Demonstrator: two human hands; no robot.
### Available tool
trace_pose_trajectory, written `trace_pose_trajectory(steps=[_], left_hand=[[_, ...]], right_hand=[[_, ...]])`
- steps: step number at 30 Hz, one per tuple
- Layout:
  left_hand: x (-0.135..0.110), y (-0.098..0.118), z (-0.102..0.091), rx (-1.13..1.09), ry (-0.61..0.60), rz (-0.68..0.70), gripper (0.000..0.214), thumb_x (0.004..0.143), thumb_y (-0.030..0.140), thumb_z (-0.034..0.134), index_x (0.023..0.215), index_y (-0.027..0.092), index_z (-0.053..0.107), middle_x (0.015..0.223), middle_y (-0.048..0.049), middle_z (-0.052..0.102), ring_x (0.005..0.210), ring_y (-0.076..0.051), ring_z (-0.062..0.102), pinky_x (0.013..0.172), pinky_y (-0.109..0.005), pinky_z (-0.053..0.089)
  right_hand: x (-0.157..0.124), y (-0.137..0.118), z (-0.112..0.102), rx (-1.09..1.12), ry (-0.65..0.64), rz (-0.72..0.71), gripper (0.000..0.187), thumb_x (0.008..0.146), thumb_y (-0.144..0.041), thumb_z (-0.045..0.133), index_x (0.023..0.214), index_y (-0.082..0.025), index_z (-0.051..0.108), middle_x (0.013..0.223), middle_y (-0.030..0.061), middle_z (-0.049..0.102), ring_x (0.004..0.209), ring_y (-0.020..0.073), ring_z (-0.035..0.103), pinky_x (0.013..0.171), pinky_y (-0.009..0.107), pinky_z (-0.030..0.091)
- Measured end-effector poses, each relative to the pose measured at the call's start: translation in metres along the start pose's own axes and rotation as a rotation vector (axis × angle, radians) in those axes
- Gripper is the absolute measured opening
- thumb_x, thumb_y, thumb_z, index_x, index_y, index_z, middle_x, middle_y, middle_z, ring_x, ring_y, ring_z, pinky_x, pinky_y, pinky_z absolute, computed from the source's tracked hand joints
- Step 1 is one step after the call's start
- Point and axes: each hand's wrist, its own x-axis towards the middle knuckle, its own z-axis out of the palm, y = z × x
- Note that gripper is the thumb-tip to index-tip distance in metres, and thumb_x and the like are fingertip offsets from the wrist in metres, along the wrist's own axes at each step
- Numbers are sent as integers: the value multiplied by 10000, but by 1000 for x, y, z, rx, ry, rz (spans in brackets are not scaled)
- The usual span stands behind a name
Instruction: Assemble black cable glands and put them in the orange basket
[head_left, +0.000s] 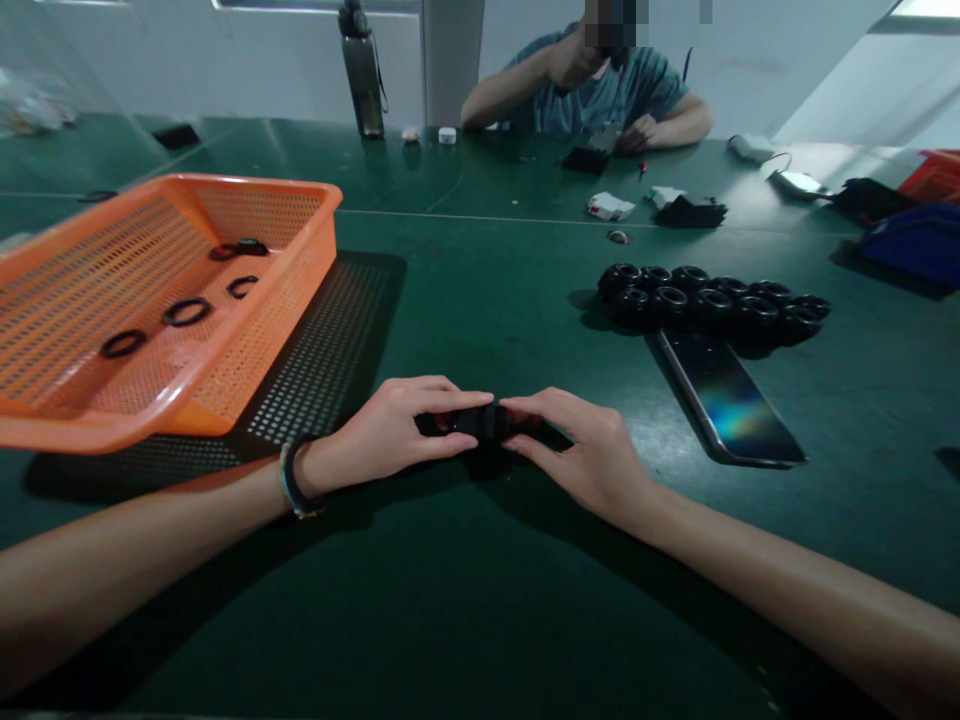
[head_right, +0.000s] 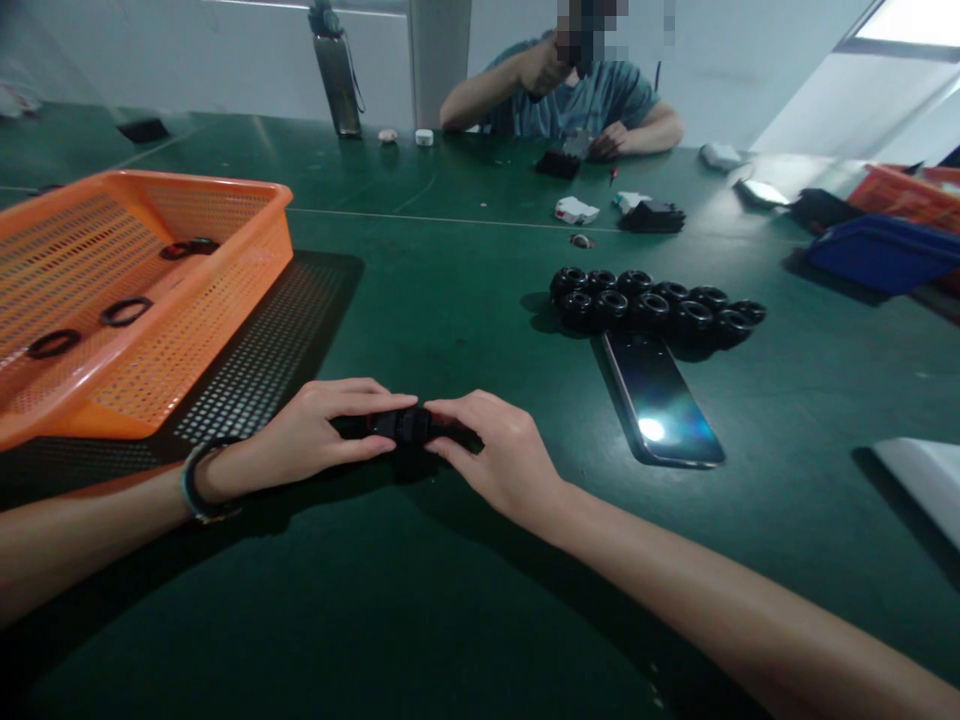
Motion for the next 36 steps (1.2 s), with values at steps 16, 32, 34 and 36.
trace_pose_trajectory(steps=[16,32,34,36], left_hand=[[-1,-2,1,14,8,22,358,809,226,649,1160,157,635,966,-64,686,843,-138,647,751,-215,494],[-1,-4,2,24,17,41,361,806,230,656,1157,145,637,965,-69,687,837,-140,648,757,-221,502],[-1,-4,2,26,16,36,360,808,235,652,1160,159,637,968,-65,687,836,-139,649,760,-222,504],[-1,-4,1,26,9,28,360,810,239,650,1164,175,635,975,-60,688,841,-138,649,766,-222,505]], right_hand=[[1,0,0,4,-27,15,208,779,-117,647,986,-135,664,860,70,733,775,173,680,686,294,565],[2,-1,-1,-20,-47,16,189,786,-124,647,972,-146,672,835,50,736,733,158,673,654,268,555],[2,0,0,-23,-47,11,192,780,-119,652,971,-136,672,837,57,734,737,160,671,652,266,551],[2,0,0,-28,-50,10,188,781,-119,651,967,-136,672,834,57,733,737,161,669,653,266,549]])
